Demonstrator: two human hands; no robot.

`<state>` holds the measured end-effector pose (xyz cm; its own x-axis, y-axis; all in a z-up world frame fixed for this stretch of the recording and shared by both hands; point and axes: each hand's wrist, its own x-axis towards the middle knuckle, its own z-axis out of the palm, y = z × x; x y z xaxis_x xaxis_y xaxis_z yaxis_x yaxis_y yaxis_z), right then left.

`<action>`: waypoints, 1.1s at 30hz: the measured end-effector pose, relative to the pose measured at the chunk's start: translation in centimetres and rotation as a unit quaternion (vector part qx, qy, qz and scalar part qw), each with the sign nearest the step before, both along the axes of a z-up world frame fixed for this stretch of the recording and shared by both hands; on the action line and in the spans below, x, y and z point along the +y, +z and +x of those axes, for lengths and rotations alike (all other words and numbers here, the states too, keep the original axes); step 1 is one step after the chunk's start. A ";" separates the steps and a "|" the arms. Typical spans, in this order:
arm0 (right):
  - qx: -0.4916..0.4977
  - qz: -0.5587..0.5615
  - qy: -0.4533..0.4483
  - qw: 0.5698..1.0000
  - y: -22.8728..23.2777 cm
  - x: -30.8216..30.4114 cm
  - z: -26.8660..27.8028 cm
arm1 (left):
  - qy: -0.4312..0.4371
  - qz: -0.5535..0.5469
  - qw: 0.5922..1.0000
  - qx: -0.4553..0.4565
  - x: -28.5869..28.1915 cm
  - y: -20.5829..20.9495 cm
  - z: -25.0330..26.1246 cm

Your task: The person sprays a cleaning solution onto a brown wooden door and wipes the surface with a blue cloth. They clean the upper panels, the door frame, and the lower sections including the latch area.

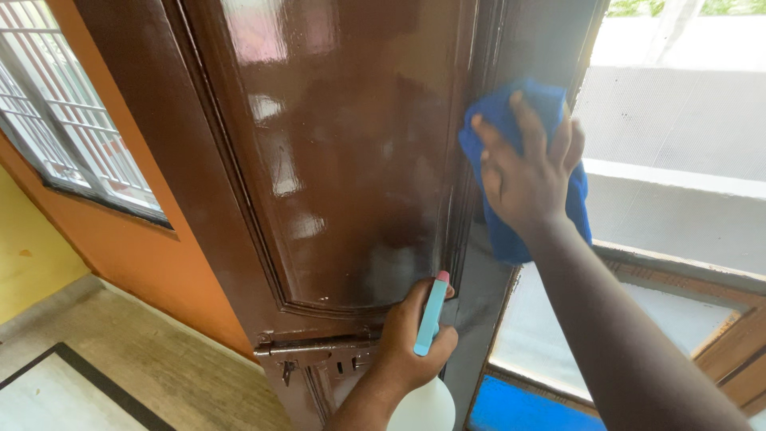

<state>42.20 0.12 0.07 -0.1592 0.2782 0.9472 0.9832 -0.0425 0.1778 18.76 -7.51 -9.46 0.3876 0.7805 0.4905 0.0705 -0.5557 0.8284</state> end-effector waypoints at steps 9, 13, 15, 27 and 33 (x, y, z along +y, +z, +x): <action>0.036 0.009 -0.045 0.998 -7.3 1.1 -3.4 | 0.012 0.013 1.000 -0.010 0.4 -1.3 -1.4; 0.025 -0.027 -0.067 0.997 -14.7 0.8 -2.6 | 0.006 0.014 1.000 -0.026 0.2 -1.8 -2.4; 0.033 -0.045 -0.071 0.996 -18.0 0.7 -2.5 | -0.003 0.099 0.993 -0.060 -0.1 -2.0 -2.9; 0.097 -0.155 -0.056 0.981 -30.5 -2.2 -4.2 | 0.006 -0.056 0.998 0.011 -1.8 -1.1 -4.9; 0.046 -0.190 -0.060 0.979 -29.0 -4.0 -2.9 | 0.014 -0.065 0.997 0.024 -2.4 -0.8 -5.9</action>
<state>39.30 -3.88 -28.91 -0.0230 0.6250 0.7803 0.9876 -0.1070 0.1148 12.84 -9.87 -10.27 0.3856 0.8471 0.3658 0.1247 -0.4406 0.8890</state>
